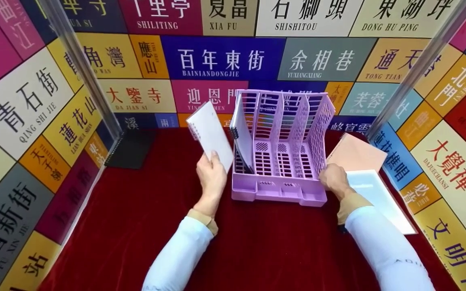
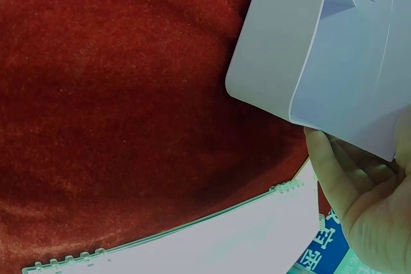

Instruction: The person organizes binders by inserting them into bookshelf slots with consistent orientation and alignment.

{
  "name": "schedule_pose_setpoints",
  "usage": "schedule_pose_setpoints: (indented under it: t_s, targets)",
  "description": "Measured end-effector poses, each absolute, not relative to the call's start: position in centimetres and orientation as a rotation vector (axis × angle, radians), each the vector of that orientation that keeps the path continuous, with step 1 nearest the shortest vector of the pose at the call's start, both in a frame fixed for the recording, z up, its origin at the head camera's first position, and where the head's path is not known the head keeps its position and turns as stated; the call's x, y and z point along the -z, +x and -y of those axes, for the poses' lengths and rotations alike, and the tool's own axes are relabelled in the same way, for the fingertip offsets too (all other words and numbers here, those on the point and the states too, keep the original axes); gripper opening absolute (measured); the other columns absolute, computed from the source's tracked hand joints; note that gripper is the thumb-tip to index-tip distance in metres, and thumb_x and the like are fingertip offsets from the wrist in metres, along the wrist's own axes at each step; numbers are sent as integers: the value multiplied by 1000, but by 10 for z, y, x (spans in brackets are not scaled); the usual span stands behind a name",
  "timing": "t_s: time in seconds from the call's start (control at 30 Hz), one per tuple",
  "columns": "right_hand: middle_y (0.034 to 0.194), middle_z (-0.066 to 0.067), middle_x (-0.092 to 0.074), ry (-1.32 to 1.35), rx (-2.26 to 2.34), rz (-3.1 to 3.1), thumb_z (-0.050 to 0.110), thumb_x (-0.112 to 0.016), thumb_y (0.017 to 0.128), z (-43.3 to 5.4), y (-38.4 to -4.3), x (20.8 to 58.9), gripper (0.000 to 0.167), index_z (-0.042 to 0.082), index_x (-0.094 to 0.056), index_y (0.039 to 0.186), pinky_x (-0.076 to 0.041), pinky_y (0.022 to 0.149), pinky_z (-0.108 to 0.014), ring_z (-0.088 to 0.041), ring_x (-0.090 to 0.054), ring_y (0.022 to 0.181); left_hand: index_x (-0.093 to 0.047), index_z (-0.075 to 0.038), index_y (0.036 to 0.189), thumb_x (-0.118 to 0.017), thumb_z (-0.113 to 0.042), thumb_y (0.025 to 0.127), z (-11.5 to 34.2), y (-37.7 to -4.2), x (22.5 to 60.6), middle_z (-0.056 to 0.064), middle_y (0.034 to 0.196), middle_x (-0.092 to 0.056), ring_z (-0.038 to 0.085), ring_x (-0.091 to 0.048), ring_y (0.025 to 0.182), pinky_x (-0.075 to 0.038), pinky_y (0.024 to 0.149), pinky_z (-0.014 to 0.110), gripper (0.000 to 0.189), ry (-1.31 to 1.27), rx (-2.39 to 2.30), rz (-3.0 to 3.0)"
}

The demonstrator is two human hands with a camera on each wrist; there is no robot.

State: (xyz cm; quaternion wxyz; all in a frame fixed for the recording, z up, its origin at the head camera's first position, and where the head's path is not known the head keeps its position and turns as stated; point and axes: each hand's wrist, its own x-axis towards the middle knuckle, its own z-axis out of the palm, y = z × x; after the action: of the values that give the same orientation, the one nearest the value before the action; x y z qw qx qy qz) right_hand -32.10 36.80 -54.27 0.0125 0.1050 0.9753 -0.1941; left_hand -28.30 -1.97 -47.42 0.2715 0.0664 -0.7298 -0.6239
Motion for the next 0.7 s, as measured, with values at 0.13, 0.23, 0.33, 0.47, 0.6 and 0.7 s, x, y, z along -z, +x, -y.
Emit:
schedule_pose_setpoints:
  t_s: [0.13,0.23,0.33,0.47,0.6,0.7]
  targets:
    - [86,-20,-59,334,609,-3027,18,-41,83,-368,-321,542,26,0,-58,84,-44,67,-45,-33,-55,77,-62,-10,105,-47,-17,91,16,-273,466,6,91,-66,16,-61,82,-48,72,29,22,147,1704,1931]
    - [88,-21,-59,334,612,-3021,19,-41,85,-367,-321,542,27,-1,-59,85,-44,68,-45,-34,-55,78,-61,-10,107,-47,-17,91,14,-266,461,5,93,-66,14,-61,83,-49,73,27,23,109,1746,1893]
    - [85,-21,-59,323,593,-3030,19,-40,84,-368,-321,542,27,0,-58,81,-45,67,-46,-34,-55,76,-61,-9,107,-46,-18,92,10,-259,455,5,94,-66,13,-62,83,-49,71,26,23,58,1785,1854]
    - [81,-19,-60,306,559,-3051,18,-41,82,-369,-322,540,24,1,-57,75,-45,63,-45,-33,-55,73,-62,-7,105,-46,-16,92,2,-254,451,8,92,-66,14,-63,81,-49,70,25,22,-7,1781,1821]
    - [83,-20,-60,308,569,-3054,18,-41,82,-369,-322,542,25,0,-58,78,-45,65,-45,-34,-55,74,-62,-6,105,-47,-15,92,-6,-254,452,10,90,-67,18,-63,79,-49,69,25,22,-23,1736,1845]
    - [83,-20,-60,308,578,-3058,18,-40,83,-369,-324,543,25,0,-58,79,-45,66,-45,-34,-55,75,-61,-7,106,-46,-16,92,-13,-254,454,10,91,-66,17,-63,80,-49,70,25,23,-19,1728,1861]
